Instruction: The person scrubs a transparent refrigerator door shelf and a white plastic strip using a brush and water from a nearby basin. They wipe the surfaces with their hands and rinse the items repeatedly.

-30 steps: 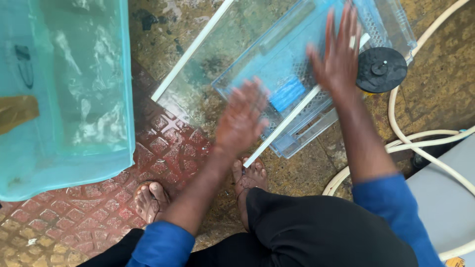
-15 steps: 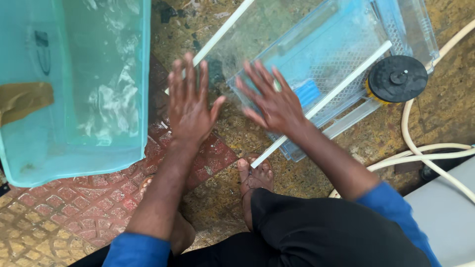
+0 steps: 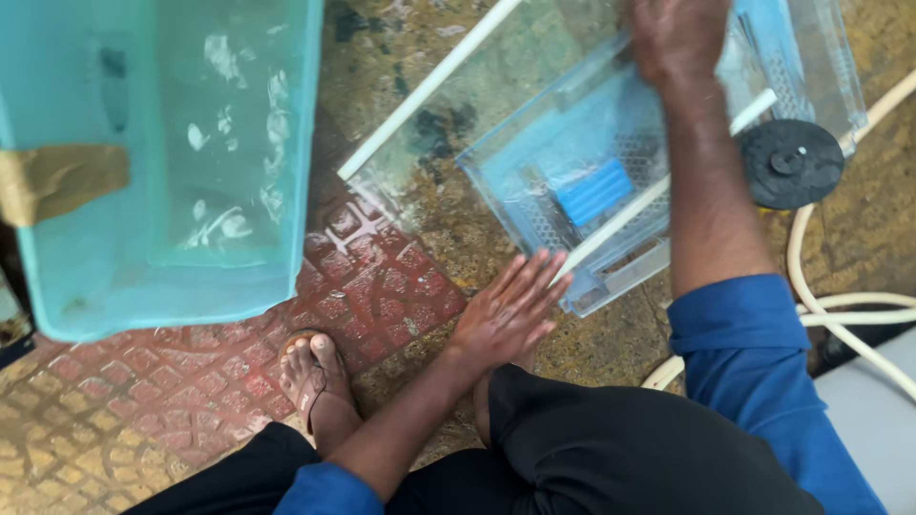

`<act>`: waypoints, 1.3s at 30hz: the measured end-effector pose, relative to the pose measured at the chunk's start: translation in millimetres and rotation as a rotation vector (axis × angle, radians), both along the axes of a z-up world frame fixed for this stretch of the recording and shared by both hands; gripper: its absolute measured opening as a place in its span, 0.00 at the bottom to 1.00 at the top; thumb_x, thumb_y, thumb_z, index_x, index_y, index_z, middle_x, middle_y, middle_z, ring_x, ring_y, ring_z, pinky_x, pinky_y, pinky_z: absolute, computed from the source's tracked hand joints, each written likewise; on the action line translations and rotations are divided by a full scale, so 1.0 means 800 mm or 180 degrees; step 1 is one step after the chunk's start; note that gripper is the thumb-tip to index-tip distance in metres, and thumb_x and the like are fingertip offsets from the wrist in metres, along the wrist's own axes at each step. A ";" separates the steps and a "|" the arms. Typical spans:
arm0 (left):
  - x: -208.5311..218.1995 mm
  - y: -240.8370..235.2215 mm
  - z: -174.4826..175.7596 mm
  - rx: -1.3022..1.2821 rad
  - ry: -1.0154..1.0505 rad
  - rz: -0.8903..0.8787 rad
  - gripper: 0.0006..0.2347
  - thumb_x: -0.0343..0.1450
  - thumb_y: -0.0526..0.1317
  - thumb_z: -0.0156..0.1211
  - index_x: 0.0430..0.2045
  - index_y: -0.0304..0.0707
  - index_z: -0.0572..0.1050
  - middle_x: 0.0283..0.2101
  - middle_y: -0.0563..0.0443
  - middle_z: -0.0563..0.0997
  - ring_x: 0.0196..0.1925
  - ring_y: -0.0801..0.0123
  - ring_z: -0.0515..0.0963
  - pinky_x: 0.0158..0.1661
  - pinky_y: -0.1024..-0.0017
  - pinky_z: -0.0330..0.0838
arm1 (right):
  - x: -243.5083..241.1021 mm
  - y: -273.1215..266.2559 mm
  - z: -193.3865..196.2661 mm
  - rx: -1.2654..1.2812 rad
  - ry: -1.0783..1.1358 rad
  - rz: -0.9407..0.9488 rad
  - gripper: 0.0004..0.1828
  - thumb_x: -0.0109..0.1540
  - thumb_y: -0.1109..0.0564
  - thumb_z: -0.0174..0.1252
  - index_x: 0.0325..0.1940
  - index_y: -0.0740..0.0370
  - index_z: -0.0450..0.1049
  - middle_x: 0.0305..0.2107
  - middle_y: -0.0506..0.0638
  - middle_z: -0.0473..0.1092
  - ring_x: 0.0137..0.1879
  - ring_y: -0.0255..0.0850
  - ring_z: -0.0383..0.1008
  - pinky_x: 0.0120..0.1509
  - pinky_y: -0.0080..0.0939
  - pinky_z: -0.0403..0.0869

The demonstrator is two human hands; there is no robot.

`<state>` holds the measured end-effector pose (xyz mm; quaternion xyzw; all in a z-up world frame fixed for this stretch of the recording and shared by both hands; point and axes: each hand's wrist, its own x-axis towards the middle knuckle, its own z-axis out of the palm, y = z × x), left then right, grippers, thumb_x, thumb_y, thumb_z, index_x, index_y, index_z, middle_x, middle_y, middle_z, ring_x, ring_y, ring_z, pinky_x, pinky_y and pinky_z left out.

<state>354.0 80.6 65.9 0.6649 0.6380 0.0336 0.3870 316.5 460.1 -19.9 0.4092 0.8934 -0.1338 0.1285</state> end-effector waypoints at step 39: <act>-0.054 0.090 -0.032 0.0966 -0.0290 0.1785 0.27 0.78 0.50 0.47 0.74 0.42 0.55 0.79 0.41 0.49 0.81 0.48 0.47 0.76 0.50 0.41 | 0.164 -0.094 0.034 0.0395 0.0077 -0.0490 0.50 0.72 0.21 0.29 0.87 0.53 0.36 0.81 0.55 0.25 0.88 0.51 0.29 0.89 0.65 0.35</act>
